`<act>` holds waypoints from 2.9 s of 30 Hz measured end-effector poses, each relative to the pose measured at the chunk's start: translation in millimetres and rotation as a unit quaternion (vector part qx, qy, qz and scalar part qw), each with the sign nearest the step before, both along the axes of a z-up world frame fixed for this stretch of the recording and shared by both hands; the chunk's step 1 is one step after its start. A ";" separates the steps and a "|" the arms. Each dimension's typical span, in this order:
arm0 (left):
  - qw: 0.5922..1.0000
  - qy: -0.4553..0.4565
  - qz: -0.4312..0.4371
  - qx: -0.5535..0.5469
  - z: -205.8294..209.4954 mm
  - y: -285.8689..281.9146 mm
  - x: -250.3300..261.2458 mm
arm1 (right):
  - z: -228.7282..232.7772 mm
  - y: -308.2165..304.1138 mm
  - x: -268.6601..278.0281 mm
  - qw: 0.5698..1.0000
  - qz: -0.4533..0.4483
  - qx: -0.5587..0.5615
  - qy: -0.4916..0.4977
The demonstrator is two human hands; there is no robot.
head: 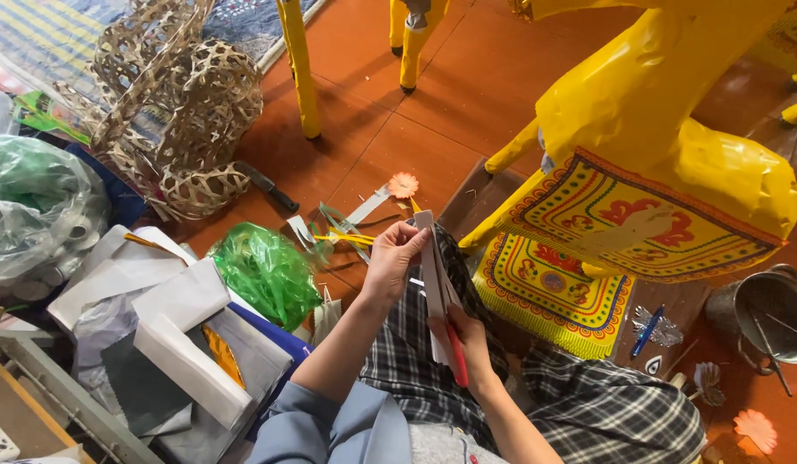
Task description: Decorate a yellow paper-mache horse by cutting and gluing colorful paper strips
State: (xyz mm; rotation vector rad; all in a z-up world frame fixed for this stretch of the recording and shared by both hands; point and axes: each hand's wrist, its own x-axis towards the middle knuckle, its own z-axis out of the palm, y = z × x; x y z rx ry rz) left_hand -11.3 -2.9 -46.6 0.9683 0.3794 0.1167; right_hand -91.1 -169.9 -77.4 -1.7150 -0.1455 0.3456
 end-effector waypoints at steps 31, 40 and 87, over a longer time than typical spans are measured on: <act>0.953 -0.042 -0.272 0.125 -4.1 6.2 -16.3 | -37.1 0.3 20.8 0.998 -0.036 0.016 -0.042; 0.871 -0.079 -0.373 0.309 20.8 30.1 -37.2 | 15.8 9.3 46.0 0.982 -0.050 0.180 -0.005; 0.993 -0.063 0.084 0.063 38.7 -25.0 21.2 | -30.6 14.7 19.8 1.000 0.009 0.019 -0.018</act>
